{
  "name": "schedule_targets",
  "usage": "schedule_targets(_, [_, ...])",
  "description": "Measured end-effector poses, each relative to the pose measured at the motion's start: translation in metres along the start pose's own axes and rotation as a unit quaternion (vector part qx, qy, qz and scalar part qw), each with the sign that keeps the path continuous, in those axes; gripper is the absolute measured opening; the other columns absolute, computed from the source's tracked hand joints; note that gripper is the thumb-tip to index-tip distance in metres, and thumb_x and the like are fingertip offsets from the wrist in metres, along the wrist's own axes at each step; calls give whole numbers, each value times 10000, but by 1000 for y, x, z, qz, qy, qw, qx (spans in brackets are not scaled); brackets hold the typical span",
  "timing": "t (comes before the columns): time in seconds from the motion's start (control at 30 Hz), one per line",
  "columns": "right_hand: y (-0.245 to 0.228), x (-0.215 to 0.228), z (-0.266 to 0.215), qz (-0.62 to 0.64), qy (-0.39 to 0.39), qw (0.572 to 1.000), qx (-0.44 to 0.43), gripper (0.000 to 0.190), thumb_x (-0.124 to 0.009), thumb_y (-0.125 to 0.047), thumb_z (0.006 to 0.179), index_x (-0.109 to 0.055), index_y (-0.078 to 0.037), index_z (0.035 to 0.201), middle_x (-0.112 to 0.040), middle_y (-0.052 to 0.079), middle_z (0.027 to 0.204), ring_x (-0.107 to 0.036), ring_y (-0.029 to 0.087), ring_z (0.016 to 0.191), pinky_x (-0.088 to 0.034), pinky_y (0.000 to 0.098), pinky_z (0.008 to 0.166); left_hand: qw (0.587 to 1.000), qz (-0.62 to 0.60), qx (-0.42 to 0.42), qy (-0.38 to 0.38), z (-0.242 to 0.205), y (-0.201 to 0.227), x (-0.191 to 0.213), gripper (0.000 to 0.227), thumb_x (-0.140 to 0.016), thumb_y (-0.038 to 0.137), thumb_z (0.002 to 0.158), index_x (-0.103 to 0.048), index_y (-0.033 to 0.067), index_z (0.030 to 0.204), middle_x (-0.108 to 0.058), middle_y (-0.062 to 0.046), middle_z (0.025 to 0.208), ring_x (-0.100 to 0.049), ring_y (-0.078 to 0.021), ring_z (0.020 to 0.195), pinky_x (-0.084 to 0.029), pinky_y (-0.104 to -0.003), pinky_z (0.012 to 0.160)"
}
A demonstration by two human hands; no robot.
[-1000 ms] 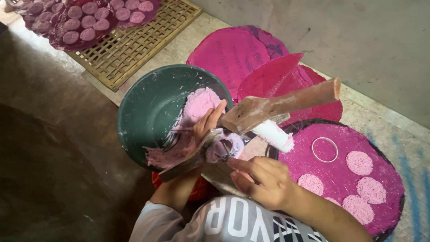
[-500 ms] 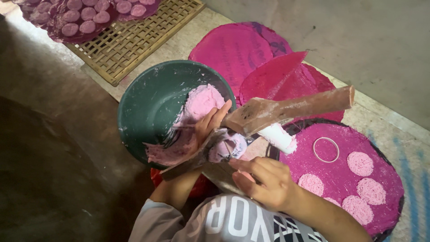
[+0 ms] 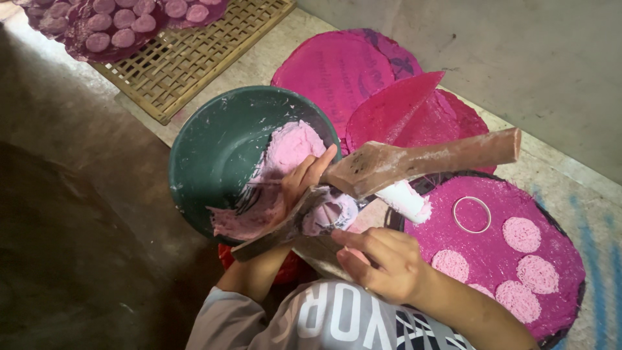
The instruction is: The person scoops pink paste from a green bowl using a wooden stick and fills a cylindrical mold attached to a wooden handle. They then press the filled mold onto a pink mesh-covered tray to form round discs, repeating this process multiple times. Finished discs are visible on a bamboo tray nearby.
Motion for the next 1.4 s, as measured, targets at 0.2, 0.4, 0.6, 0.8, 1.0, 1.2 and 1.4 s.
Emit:
schedule_targets(0.2, [2,-5,-11,-12,4,1000,-1,260,-780,1,886,-601,-22,1074,-713,229,1078,-619,185,634,-450,300,494,1000,-16,11,3,4,4,0,493,-627,219,997,-557,-3,1432,-588,-137,900,-634,-294,751,-528,-414,654])
schedule_targets(0.4, [-2,4,5,62,4,998,-14,277,-722,-39,868,-621,9,1122,-716,264,1070,-625,202,649,-461,329,505,1000,1,6,-11,16,18,13,480,-617,215,1004,-548,-13,1421,-609,-141,948,-637,-299,804,-530,-415,697])
schedule_targets(0.6, [12,41,-52,141,139,957,-210,280,-603,-10,973,-560,-1,1250,-689,144,1103,-713,287,956,-595,418,829,992,12,111,64,-5,-14,35,391,-605,206,1038,-582,9,1375,-640,-136,997,-646,-303,854,-528,-421,752])
schedule_targets(0.8, [76,-52,-146,-9,-35,911,-411,495,-529,145,754,-658,-70,1181,-630,185,1336,-664,375,1158,-568,410,920,932,119,337,-58,-117,-110,34,306,-593,196,1072,-616,32,1329,-671,-131,1046,-655,-308,904,-527,-426,807])
schedule_targets(1.0, [71,-12,-196,6,-21,883,-469,401,-605,76,891,-649,-75,1259,-627,183,1305,-599,377,1237,-492,441,1051,900,327,281,-69,-217,-190,71,231,-581,186,1106,-650,54,1284,-701,-127,1095,-664,-312,954,-525,-432,862])
schedule_targets(1.2, [100,39,-299,-293,-149,756,-566,252,-753,-86,809,-745,-72,1061,-693,142,1084,-608,365,999,-514,466,884,887,408,212,-52,-269,-202,103,181,-569,176,1141,-684,77,1238,-732,-122,1144,-673,-317,1003,-523,-438,917])
schedule_targets(1.4, [84,10,-325,-249,-181,770,-558,218,-733,-78,799,-752,-90,1016,-710,96,1039,-627,301,1004,-513,456,872,906,396,151,-16,-270,-187,100,140,-634,102,1177,-654,24,1292,-730,-179,1133,-664,-361,1043,-523,-471,943])
Point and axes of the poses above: each hand's wrist, its own z-axis towards the middle knuckle, its own x-axis out of the back of the hand, y = z × x, the point moved 3 cm from there along z, towards the middle knuckle
